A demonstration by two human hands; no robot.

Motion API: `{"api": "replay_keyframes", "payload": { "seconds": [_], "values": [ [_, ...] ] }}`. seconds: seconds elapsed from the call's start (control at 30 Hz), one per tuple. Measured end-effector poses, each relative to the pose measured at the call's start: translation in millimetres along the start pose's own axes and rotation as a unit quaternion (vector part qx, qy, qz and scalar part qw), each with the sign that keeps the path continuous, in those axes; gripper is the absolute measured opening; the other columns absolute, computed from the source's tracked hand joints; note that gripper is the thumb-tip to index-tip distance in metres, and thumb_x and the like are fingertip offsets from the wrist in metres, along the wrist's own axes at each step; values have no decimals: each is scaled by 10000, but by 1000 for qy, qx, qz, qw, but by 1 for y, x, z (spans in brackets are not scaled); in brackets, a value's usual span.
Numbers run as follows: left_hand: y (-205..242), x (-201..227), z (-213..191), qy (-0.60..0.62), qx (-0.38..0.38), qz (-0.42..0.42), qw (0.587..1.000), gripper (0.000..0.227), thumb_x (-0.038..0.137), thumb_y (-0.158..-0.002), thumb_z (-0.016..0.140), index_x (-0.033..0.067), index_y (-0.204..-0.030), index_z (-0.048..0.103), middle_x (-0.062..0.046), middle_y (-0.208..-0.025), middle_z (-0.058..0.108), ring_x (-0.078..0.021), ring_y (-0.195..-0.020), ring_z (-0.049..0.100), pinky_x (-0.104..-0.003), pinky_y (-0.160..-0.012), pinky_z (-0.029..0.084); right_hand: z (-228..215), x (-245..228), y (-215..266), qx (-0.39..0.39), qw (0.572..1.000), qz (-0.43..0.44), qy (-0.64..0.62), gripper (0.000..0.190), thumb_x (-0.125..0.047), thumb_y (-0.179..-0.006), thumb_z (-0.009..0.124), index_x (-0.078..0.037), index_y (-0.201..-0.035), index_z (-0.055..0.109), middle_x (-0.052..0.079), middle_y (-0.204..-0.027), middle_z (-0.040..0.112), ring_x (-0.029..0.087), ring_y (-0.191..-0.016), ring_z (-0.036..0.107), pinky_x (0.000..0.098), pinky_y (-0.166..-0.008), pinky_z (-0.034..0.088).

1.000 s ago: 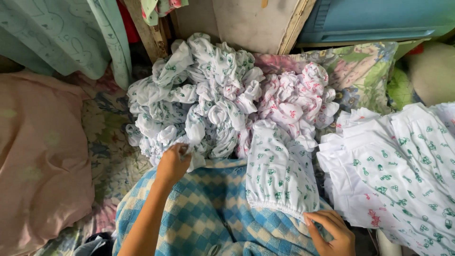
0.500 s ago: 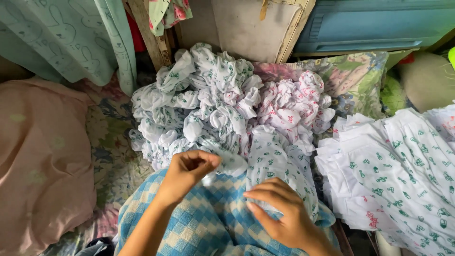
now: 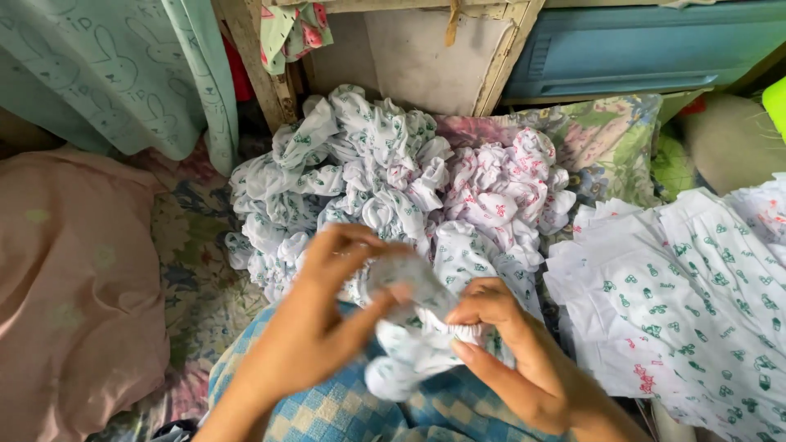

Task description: Sorting and folding small baby pants from a pile into organized stacks

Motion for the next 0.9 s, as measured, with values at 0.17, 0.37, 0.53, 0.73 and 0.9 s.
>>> {"api": "replay_keyframes", "payload": {
  "seconds": [0.17,0.37,0.53,0.73,0.9],
  "values": [
    [1,27,35,120,-159,213,956,371,365,-1006,542,28,-1086,676,-137,-1204,607,-302,-1163,582,-476,-1074,460,-23,-35,3,-48,996,46,50,271,-207,-960,643,-133,-1221,641,57,-1012,554,186,-913,599,293,-803,497],
    [-1,7,9,257,-106,206,938,205,254,-947,696,124,-799,639,-19,-842,699,-195,-876,652,-430,-1014,507,-79,-55,43,174,973,51,143,281,-59,-795,711,-27,-1074,718,107,-878,735,298,-1168,667,437,-1087,513],
    [6,36,-41,166,31,224,960,258,287,-803,705,172,-602,593,34,-554,633,-189,-827,728,-480,-1083,497,-130,-51,83,114,874,28,471,225,-260,-731,785,-196,-947,780,-56,-714,753,161,-723,617,419,-1009,476],
    [-32,52,-30,197,-87,263,940,173,230,-804,783,137,-729,657,-16,-773,713,-256,-1064,705,-488,-1119,492,-139,-50,115,-43,859,-87,502,376,-445,-892,555,-378,-536,656,-312,-855,736,-36,-872,709,376,-1017,472],
    [-103,45,3,-154,-64,289,943,223,349,-948,703,152,-899,795,-17,-819,772,-144,-777,707,-250,-626,650,-156,-56,32,93,825,-75,552,198,-174,-909,656,-15,-1003,726,123,-1018,748,366,-1138,653,661,-1263,410]
  ]
}}
Point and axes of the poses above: each hand's wrist, its own y-axis away from the middle knuckle, its own z-axis out of the palm, x = y × z, the point moved 5 cm from there along -y, towards the middle knuckle
